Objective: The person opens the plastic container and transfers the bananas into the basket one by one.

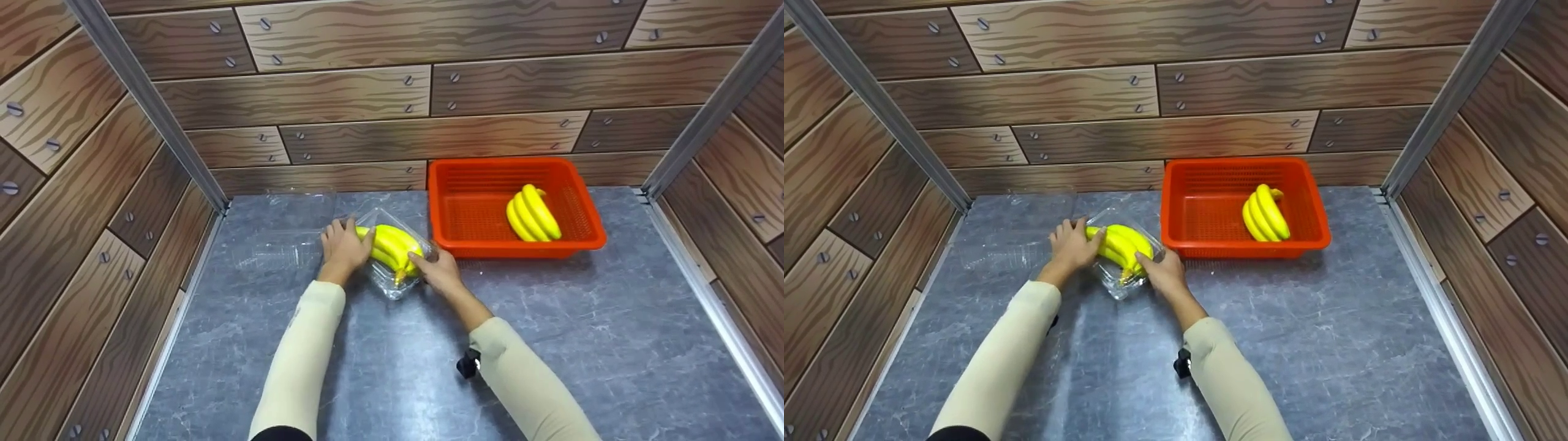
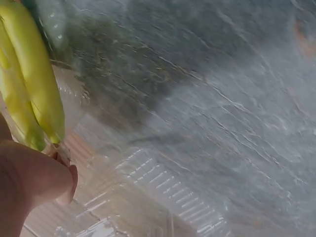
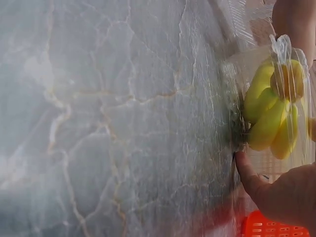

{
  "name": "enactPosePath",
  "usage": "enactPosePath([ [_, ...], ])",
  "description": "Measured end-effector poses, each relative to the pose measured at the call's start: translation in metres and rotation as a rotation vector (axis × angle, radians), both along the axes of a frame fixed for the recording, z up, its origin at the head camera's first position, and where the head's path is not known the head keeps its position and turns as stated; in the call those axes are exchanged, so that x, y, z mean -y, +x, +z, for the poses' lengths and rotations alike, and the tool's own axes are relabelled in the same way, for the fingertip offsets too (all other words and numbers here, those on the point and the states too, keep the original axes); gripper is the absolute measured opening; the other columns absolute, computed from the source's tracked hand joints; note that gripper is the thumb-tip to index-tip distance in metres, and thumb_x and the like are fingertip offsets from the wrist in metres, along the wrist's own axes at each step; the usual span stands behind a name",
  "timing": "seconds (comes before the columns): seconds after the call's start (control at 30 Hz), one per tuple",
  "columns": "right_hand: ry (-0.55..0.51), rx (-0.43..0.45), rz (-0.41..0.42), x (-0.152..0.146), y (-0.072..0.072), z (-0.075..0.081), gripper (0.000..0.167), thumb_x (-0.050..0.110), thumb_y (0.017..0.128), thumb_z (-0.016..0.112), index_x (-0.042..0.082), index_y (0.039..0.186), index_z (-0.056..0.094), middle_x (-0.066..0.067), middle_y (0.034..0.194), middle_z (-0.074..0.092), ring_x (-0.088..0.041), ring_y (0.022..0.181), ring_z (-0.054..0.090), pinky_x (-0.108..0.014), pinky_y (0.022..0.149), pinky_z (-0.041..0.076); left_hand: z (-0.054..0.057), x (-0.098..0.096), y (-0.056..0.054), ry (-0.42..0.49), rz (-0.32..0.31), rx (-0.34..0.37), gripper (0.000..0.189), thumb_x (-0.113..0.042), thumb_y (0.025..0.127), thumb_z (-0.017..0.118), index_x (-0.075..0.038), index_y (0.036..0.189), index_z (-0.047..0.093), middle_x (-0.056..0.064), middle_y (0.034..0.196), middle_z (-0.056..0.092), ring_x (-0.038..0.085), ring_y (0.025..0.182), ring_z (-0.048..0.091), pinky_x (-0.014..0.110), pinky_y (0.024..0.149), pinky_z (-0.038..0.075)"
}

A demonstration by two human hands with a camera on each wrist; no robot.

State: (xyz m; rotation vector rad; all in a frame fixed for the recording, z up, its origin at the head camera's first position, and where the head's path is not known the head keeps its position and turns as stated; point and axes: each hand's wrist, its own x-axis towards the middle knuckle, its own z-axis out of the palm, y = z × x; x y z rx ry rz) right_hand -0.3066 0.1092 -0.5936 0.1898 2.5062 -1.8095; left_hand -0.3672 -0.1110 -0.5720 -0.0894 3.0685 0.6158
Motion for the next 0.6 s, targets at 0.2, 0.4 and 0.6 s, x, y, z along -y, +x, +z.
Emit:
enactPosePath([
  [0.2,-0.021,-0.021,-0.039,-0.001,0.002,-0.002,0.067,0.025,0.096,0.076,-0.011,0.147,0.055,-0.034,0.141,0.065,-0.041,0.132,0.062,-0.050,0.119,0.050,-0.008,0.004,0.007,0.024,-0.010,0.000,0.081,-0.065,0.106,0.043,-0.001,0.157,0.044,0.028,0.156,0.048,0.046,0.151,0.041,0.060,0.129,0.028],
  [0.4,-0.007,-0.012,-0.051,-0.003,0.004,-0.002,0.059,0.029,0.096,0.077,-0.010,0.138,0.061,-0.029,0.123,0.070,-0.036,0.114,0.065,-0.050,0.107,0.054,-0.009,0.000,0.018,0.041,-0.001,-0.034,0.079,-0.062,0.108,0.043,0.002,0.154,0.044,0.027,0.149,0.054,0.045,0.143,0.051,0.059,0.124,0.035],
  [0.6,0.007,0.002,-0.014,-0.010,0.008,-0.003,0.054,0.030,0.097,0.076,-0.009,0.133,0.065,-0.028,0.123,0.070,-0.033,0.111,0.065,-0.043,0.101,0.057,-0.007,-0.004,0.036,0.035,0.031,-0.071,0.076,-0.060,0.108,0.044,0.002,0.152,0.046,0.029,0.142,0.056,0.046,0.137,0.054,0.058,0.122,0.041],
])
